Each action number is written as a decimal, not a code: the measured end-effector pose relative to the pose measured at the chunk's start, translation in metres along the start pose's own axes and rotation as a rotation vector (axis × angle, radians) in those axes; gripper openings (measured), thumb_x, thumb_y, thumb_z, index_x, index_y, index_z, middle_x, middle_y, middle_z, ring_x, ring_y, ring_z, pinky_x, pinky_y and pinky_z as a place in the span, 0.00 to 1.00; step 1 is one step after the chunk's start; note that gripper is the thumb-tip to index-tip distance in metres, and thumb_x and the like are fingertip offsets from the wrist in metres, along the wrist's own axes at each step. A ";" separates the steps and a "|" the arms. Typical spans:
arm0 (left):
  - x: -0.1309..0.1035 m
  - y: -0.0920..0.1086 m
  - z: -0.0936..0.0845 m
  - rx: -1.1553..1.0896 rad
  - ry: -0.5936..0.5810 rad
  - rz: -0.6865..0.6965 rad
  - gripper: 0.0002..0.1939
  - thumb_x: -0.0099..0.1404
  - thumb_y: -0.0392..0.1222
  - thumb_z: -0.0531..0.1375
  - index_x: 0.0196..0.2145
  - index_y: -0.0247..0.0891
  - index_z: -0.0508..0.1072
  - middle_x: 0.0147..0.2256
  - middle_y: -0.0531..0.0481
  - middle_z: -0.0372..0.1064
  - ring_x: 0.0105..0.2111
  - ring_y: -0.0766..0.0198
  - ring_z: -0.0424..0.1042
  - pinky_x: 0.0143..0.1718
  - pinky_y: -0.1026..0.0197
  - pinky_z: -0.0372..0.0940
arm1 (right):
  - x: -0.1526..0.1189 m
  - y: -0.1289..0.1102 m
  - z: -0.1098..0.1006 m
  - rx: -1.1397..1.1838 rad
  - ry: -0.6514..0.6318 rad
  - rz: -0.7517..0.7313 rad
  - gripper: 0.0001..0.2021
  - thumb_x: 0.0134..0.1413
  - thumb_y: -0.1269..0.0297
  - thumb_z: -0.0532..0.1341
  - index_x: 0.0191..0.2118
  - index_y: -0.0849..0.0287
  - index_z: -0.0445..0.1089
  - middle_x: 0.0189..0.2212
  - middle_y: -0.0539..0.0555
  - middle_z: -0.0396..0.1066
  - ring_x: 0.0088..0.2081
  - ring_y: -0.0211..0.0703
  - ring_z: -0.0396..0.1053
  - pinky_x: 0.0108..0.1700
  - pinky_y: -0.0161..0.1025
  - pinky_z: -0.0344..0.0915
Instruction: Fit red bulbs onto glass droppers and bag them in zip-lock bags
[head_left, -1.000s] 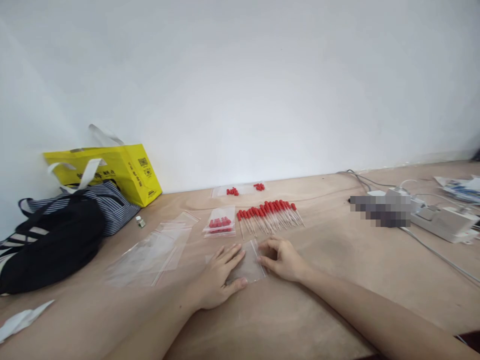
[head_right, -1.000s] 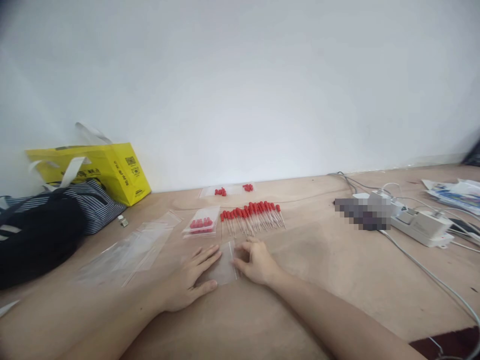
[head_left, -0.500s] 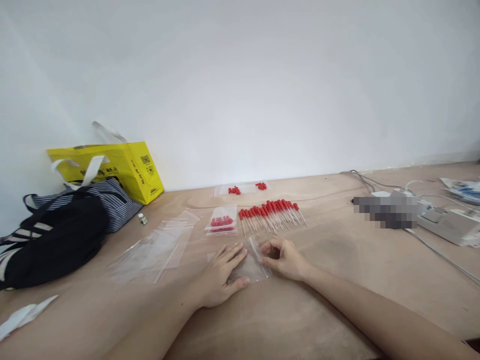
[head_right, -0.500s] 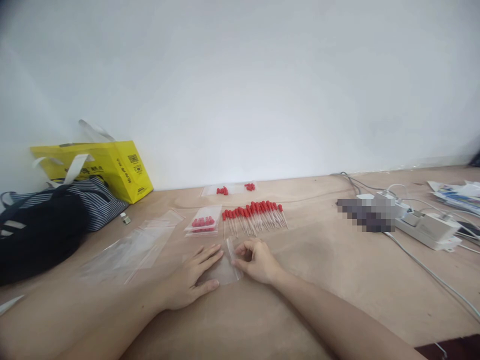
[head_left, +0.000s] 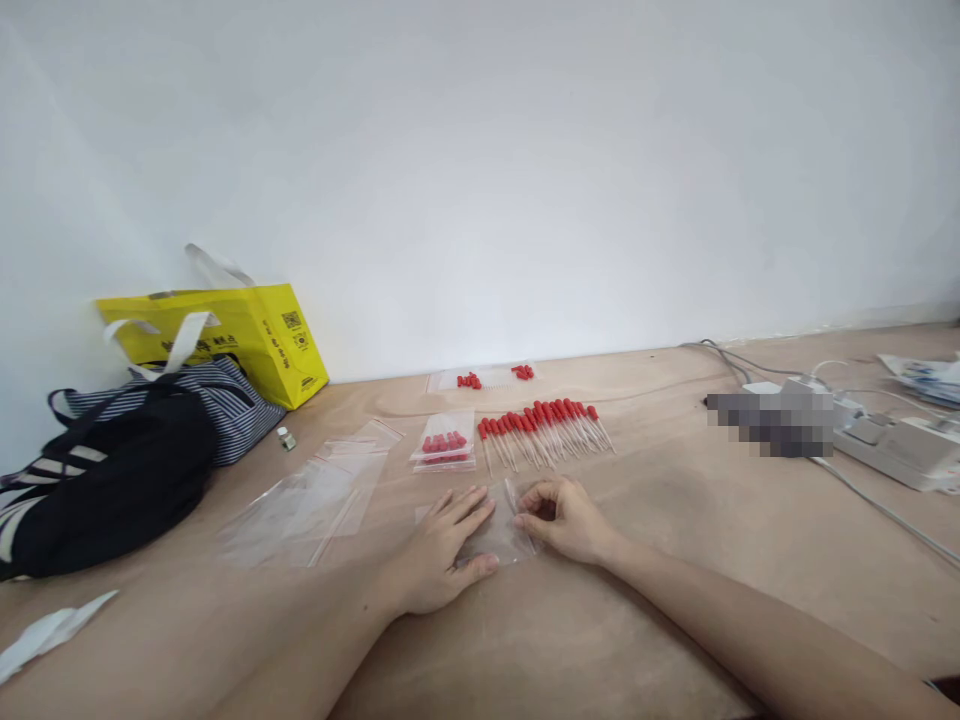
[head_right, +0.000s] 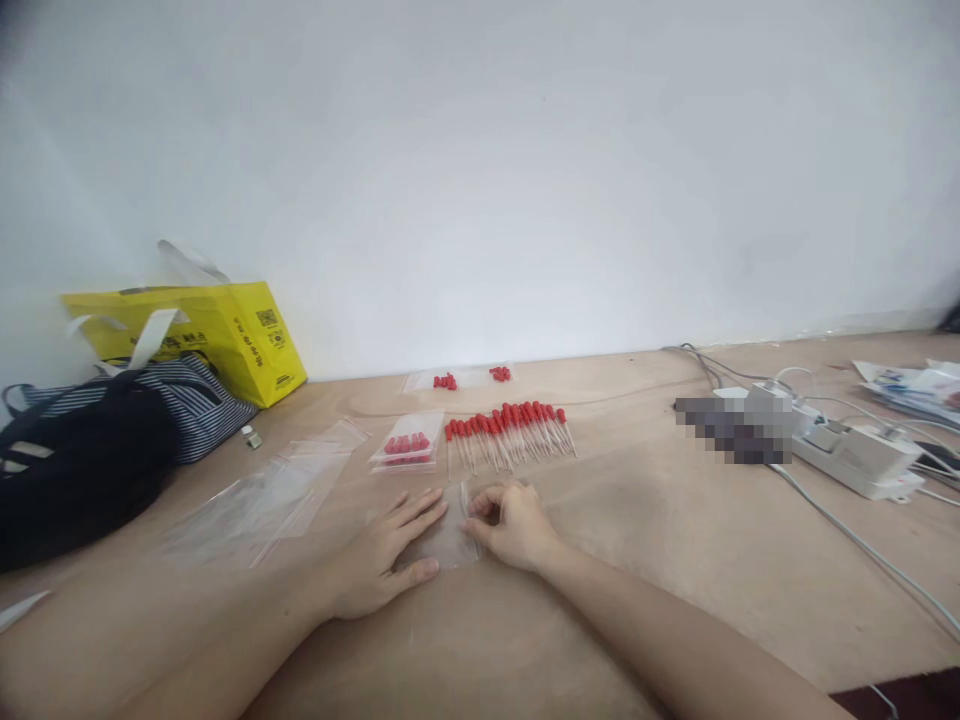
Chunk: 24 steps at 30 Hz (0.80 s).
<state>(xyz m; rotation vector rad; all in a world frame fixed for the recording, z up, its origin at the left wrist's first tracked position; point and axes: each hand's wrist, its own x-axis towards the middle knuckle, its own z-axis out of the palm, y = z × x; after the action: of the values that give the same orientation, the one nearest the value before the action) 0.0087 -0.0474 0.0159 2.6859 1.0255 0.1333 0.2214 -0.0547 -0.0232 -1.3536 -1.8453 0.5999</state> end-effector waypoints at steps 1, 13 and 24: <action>0.000 0.000 0.000 0.001 -0.001 -0.004 0.30 0.61 0.57 0.47 0.58 0.44 0.49 0.59 0.47 0.42 0.58 0.53 0.43 0.57 0.45 0.41 | 0.000 0.000 0.001 -0.003 0.010 0.010 0.04 0.40 0.64 0.62 0.24 0.59 0.70 0.23 0.49 0.68 0.25 0.35 0.63 0.28 0.32 0.58; 0.001 0.001 -0.001 0.016 -0.023 -0.013 0.30 0.62 0.57 0.46 0.58 0.41 0.49 0.60 0.46 0.41 0.59 0.55 0.42 0.57 0.46 0.40 | -0.003 -0.009 0.001 -0.098 0.085 -0.059 0.03 0.41 0.70 0.60 0.21 0.59 0.66 0.23 0.49 0.64 0.25 0.34 0.61 0.28 0.32 0.56; 0.001 0.005 -0.004 0.011 -0.048 -0.024 0.30 0.62 0.56 0.47 0.58 0.39 0.50 0.60 0.45 0.40 0.59 0.55 0.41 0.57 0.45 0.39 | -0.003 -0.011 0.001 -0.030 0.055 -0.094 0.05 0.43 0.71 0.58 0.21 0.60 0.66 0.26 0.51 0.62 0.30 0.36 0.62 0.32 0.33 0.58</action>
<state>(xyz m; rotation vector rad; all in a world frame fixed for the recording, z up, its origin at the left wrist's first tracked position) 0.0116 -0.0492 0.0213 2.6719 1.0470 0.0585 0.2143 -0.0615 -0.0164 -1.2827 -1.8689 0.4834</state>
